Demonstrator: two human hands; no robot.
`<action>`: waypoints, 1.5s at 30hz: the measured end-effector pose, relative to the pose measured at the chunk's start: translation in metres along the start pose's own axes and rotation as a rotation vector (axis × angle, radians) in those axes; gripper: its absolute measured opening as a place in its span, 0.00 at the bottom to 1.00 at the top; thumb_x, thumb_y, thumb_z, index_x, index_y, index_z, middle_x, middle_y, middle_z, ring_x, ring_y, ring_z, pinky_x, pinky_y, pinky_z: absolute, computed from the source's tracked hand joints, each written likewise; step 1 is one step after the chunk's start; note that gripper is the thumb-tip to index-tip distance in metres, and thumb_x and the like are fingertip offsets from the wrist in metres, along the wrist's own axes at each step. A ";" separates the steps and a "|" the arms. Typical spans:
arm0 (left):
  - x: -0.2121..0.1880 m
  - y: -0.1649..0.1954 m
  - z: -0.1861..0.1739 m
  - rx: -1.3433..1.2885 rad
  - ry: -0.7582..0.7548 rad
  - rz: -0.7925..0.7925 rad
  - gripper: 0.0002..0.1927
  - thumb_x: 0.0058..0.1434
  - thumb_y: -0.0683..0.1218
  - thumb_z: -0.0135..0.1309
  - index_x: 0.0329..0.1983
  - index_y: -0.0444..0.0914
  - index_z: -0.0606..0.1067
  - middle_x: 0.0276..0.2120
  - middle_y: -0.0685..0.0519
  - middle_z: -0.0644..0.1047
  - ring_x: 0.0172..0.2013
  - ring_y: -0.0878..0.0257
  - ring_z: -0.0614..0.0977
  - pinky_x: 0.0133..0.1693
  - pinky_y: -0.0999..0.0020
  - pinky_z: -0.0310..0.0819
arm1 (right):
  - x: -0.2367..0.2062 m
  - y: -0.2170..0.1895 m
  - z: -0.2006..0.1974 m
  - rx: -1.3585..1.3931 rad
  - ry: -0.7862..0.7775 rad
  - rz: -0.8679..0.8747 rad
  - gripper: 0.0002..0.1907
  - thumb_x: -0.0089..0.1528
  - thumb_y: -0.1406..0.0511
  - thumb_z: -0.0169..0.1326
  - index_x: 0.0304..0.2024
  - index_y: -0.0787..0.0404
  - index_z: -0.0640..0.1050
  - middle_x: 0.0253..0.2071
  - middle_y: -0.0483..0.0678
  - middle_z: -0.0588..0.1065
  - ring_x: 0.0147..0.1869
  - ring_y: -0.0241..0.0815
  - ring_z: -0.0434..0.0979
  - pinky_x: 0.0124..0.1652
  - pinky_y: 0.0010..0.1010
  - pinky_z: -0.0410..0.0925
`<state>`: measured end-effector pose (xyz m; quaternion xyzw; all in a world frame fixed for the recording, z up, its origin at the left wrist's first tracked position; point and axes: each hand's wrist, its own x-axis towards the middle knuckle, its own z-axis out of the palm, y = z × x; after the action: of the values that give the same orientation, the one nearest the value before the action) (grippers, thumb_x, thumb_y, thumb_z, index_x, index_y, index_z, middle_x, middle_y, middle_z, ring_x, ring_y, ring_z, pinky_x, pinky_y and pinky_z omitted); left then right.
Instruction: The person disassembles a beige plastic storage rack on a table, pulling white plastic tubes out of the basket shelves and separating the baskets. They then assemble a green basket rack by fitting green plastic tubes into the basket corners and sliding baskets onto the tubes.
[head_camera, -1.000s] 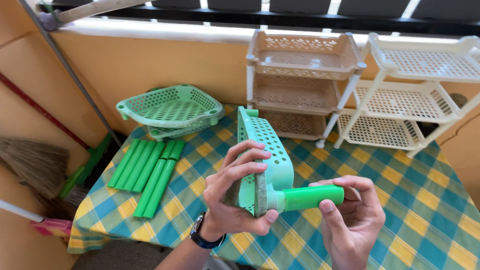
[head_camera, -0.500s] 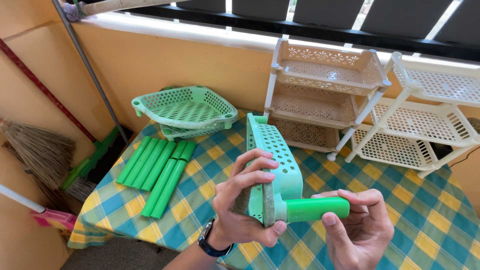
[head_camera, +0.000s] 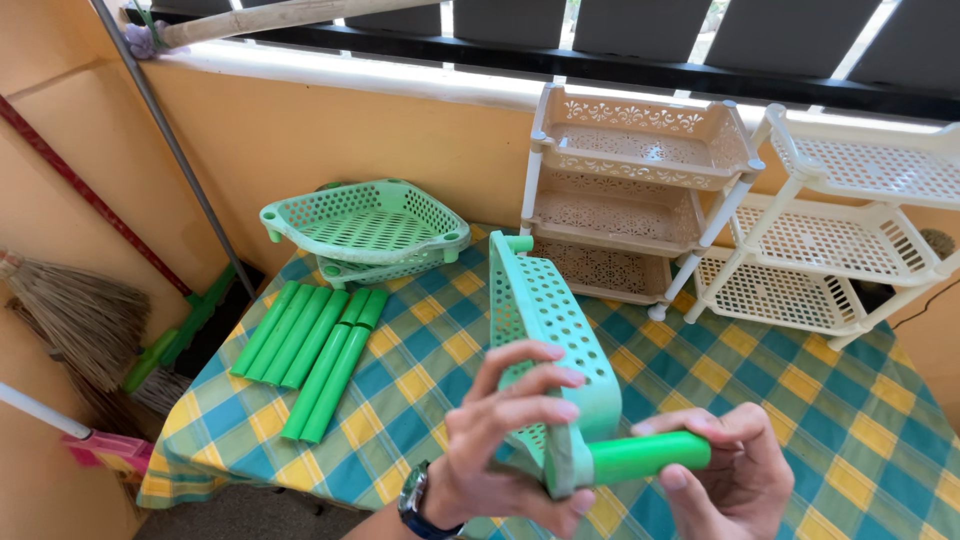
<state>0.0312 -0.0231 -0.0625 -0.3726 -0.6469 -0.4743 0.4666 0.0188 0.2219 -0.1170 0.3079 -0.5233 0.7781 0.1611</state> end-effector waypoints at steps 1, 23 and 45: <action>-0.005 0.000 0.000 0.007 -0.062 0.045 0.31 0.54 0.52 0.71 0.57 0.38 0.72 0.53 0.45 0.81 0.59 0.45 0.80 0.59 0.53 0.80 | -0.002 0.004 -0.012 0.028 -0.039 -0.011 0.18 0.62 0.74 0.62 0.50 0.66 0.69 0.45 0.70 0.79 0.53 0.55 0.83 0.52 0.45 0.77; -0.086 -0.137 -0.081 0.815 -0.022 -0.524 0.13 0.56 0.40 0.61 0.44 0.35 0.76 0.41 0.46 0.80 0.46 0.48 0.79 0.48 0.54 0.74 | -0.127 0.141 -0.140 0.184 -0.290 0.577 0.05 0.58 0.78 0.59 0.31 0.71 0.74 0.45 0.79 0.81 0.56 0.70 0.82 0.53 0.60 0.75; -0.077 -0.202 -0.105 1.321 -0.439 -0.594 0.19 0.52 0.34 0.57 0.49 0.30 0.75 0.48 0.40 0.77 0.49 0.45 0.77 0.48 0.56 0.77 | -0.125 0.144 -0.117 0.211 -0.337 0.755 0.06 0.59 0.80 0.55 0.28 0.72 0.74 0.47 0.75 0.79 0.60 0.68 0.82 0.57 0.57 0.70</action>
<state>-0.1074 -0.1816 -0.1775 0.0885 -0.9480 -0.0087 0.3057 -0.0054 0.2796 -0.3318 0.2323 -0.5357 0.7706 -0.2555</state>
